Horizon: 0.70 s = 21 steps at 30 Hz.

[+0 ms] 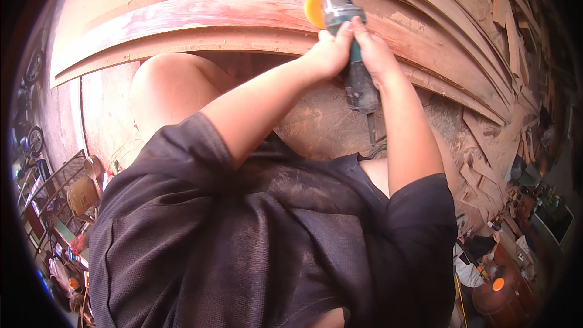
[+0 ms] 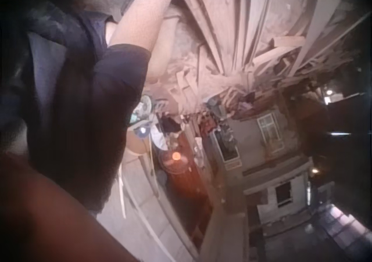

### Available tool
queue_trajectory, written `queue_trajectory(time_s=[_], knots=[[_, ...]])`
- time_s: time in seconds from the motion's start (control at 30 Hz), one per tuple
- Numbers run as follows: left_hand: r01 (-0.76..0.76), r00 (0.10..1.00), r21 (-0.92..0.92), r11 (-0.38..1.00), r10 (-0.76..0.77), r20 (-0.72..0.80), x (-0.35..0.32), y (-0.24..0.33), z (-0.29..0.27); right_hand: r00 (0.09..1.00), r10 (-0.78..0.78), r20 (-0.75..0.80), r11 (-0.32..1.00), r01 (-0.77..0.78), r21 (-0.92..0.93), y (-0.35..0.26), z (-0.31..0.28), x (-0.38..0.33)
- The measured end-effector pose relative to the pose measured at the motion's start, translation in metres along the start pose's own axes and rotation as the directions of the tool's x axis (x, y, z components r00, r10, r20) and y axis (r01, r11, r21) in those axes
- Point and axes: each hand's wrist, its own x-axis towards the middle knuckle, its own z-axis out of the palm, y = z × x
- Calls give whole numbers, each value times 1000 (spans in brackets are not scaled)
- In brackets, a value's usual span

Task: The person uses an angle grinder with a sanding disc to sand the surface of a long wooden plank. They sit on the floor and move the tool back and forth along the plank, occasionally adjusting their position and the plank's orientation.

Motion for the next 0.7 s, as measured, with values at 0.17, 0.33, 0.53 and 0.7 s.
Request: queue_trajectory(time_s=[0.17,0.33,0.53,0.7], knots=[[7,989,169,986,-32,145,26,6,48,973,100,-209,982,-62,178,26,-52,-8],[26,978,265,964,-79,193,29,17,21,975,40,-221,945,35,325,36,-25,-1],[-44,999,16,999,44,6,8,-14,-69,998,-69,3,996,69,52,-8,75,3],[-40,991,-171,984,17,-130,-16,-25,-62,982,-55,180,966,97,-238,-4,83,29]])
